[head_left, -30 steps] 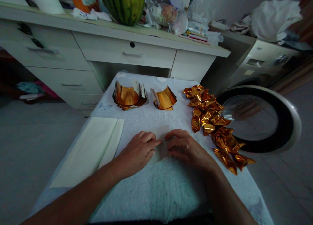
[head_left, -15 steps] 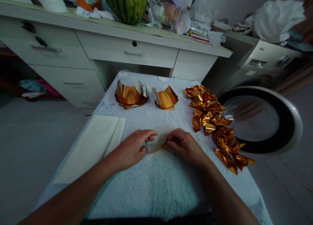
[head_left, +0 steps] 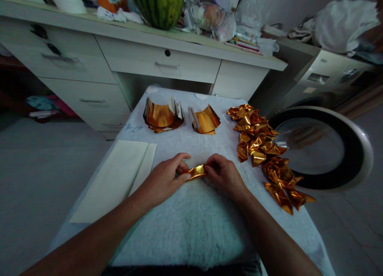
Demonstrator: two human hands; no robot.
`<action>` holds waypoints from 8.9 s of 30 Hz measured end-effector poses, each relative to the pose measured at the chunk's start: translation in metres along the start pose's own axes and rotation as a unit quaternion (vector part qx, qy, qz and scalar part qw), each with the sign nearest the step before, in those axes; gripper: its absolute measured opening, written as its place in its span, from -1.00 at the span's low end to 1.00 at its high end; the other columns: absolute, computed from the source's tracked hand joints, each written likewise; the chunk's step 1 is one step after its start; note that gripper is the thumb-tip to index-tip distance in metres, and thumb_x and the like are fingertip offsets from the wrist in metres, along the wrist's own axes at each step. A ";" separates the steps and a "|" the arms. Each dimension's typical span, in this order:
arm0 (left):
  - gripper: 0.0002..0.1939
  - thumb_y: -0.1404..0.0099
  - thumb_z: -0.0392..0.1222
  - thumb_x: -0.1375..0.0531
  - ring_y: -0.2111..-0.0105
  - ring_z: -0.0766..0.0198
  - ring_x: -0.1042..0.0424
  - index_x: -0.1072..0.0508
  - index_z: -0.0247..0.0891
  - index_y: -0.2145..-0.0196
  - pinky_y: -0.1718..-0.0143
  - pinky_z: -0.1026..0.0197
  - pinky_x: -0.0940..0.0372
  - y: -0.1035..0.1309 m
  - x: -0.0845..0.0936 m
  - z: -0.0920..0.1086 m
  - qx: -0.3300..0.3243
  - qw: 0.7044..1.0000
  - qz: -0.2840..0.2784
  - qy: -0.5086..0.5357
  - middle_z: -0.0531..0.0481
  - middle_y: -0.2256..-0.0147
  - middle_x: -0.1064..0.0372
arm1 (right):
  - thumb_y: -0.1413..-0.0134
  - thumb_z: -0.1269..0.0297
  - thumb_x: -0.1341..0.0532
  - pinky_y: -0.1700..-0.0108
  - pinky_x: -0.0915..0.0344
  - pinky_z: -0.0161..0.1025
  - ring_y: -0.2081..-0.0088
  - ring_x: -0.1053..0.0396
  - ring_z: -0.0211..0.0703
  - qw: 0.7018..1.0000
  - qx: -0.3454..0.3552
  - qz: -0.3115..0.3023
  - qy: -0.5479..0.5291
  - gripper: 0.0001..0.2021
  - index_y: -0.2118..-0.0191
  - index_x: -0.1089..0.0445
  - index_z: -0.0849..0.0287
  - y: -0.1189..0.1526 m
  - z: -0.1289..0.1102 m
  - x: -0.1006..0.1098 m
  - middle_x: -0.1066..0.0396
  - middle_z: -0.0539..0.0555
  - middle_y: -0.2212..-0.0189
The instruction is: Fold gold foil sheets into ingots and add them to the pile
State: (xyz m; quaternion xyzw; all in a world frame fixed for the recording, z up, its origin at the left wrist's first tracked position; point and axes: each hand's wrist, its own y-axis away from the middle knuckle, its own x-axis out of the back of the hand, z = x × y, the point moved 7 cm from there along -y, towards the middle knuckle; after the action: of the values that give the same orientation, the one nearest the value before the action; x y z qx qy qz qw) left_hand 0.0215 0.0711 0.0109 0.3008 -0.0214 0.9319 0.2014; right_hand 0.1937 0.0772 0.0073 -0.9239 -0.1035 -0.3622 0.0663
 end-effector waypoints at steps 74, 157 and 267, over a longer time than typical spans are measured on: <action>-0.75 -0.22 -0.15 -0.26 0.10 -0.01 -0.26 -0.41 -0.27 0.16 0.05 -0.02 -0.24 -0.010 0.012 -0.015 0.004 0.949 0.165 -0.270 -0.12 0.16 -0.31 | -0.03 0.40 -0.33 0.19 -0.04 -0.23 0.33 -0.23 -0.22 0.981 0.059 -0.123 0.136 -0.90 0.43 -0.40 0.19 -0.026 -0.028 -0.029 -0.41 -0.01 0.43; -0.90 -0.25 -0.24 -0.19 0.12 0.00 -0.27 -0.44 -0.25 0.25 0.02 -0.05 -0.23 -0.009 0.018 -0.012 -0.016 0.956 0.140 -0.258 -0.13 0.21 -0.31 | -0.13 0.39 -0.28 0.15 -0.04 -0.21 0.29 -0.22 -0.19 0.980 0.073 -0.136 0.127 -0.91 0.39 -0.39 0.18 -0.021 -0.028 -0.029 -0.39 0.00 0.39; -0.54 -0.28 -0.37 -0.08 -0.07 0.01 -0.26 -0.28 -0.16 -0.13 -0.13 -0.11 -0.23 0.043 -0.007 0.005 -0.039 0.984 0.111 -0.131 -0.14 -0.05 -0.32 | -0.07 0.36 -0.28 0.34 -0.06 -0.29 0.41 -0.24 -0.25 0.988 0.044 -0.088 0.119 -0.89 0.44 -0.37 0.17 -0.021 -0.018 -0.014 -0.35 -0.04 0.50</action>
State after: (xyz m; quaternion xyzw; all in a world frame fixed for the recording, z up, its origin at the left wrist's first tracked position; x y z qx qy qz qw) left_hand 0.0130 0.0287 0.0140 0.4082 -0.1173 0.8994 0.1038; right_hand 0.1670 0.0917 0.0119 -0.8578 -0.1920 -0.4689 0.0862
